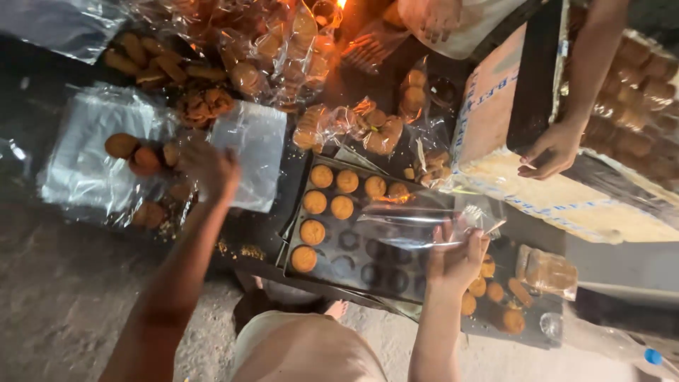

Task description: The person is placing cookies into plastic bags and organizing them on a table in a bakery environment.

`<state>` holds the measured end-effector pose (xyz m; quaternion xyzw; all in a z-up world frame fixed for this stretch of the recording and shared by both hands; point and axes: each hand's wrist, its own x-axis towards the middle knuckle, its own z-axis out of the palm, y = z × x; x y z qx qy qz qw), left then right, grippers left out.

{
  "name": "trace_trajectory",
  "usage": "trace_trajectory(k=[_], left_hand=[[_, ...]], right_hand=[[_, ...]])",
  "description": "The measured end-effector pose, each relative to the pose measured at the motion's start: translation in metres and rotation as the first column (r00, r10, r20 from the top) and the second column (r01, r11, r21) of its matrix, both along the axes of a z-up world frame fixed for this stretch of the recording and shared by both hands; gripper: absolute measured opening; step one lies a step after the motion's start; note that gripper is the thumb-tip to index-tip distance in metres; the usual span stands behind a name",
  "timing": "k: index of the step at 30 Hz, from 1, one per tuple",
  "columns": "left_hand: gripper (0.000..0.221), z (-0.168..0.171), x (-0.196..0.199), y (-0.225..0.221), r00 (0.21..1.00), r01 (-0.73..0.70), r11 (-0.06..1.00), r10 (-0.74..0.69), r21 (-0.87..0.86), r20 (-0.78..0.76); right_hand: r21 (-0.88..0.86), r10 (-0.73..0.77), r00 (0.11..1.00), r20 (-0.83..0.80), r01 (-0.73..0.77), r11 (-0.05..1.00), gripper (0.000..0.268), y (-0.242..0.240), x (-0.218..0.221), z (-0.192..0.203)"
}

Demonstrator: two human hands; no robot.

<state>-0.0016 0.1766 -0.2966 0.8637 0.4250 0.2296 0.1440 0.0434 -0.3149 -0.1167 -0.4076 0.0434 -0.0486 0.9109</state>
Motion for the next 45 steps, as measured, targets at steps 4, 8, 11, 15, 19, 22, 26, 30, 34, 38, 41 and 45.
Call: trace_trajectory(k=[4, 8, 11, 15, 19, 22, 26, 30, 34, 38, 41, 45], left_hand=[[0.061, 0.091, -0.01, -0.171, 0.842, 0.533, 0.512, -0.398, -0.674, 0.364], [0.064, 0.162, -0.03, -0.27, 0.694, 0.518, -0.637, -0.077, -0.571, 0.715], [0.039, 0.149, -0.027, -0.29, 0.716, 0.624, -0.417, -0.032, -0.66, 0.697], [0.032, 0.116, -0.018, -0.28, 0.737, 0.665, 0.079, -0.229, -0.743, 0.635], [0.027, 0.155, -0.012, -0.253, 0.691, 0.713, 0.442, -0.31, -0.544, 0.653], [0.018, 0.141, -0.016, -0.246, 0.504, 0.833, 0.522, -0.577, -0.184, 0.643], [0.024, 0.107, -0.013, -0.215, 0.5, 0.864, 0.357, -0.682, -0.354, 0.534], [0.026, 0.136, -0.007, -0.16, 0.732, 0.664, 0.686, -0.516, -0.298, 0.445], [0.026, 0.187, -0.012, -0.15, 0.606, 0.793, 0.527, -0.637, -0.304, 0.476], [0.032, 0.168, -0.018, -0.166, 0.605, 0.771, 0.625, -0.659, -0.122, 0.446], [0.031, 0.16, -0.024, -0.188, 0.672, 0.734, 0.665, -0.682, -0.138, 0.29], [0.045, 0.151, -0.039, -0.226, 0.624, 0.768, 0.628, -0.69, -0.125, 0.366]], right_hand=[[0.097, 0.022, 0.992, -0.121, -0.01, 0.995, 0.023, -0.04, -0.002, -0.016], [0.097, 0.067, 0.994, -0.087, -0.058, 0.994, 0.029, -0.051, -0.013, -0.013], [0.065, 0.104, 0.989, -0.107, -0.098, 0.993, 0.027, -0.057, -0.011, -0.029], [-0.117, 0.072, 0.962, -0.265, -0.107, 0.987, 0.02, -0.049, -0.011, -0.058], [-0.527, -0.131, 0.991, 0.038, 0.131, 0.84, 0.026, -0.044, -0.012, -0.109], [-0.749, 0.255, 0.966, -0.034, -0.193, 0.633, 0.023, 0.025, -0.036, -0.021], [-0.772, 0.561, 0.774, -0.294, -0.538, 0.339, 0.024, 0.076, -0.026, -0.046], [-0.612, 0.222, 0.97, -0.102, -0.238, 0.754, 0.006, 0.091, -0.004, -0.066], [-0.843, 0.385, 0.92, -0.076, -0.266, 0.468, 0.04, 0.141, -0.009, 0.003], [-0.875, 0.286, 0.93, 0.232, 0.071, 0.478, 0.044, 0.149, -0.021, 0.039], [-0.928, 0.632, 0.693, 0.346, 0.351, 0.123, 0.037, 0.137, -0.018, 0.014], [-0.962, 0.755, 0.602, -0.26, -0.226, -0.151, 0.031, 0.125, -0.003, -0.03]])
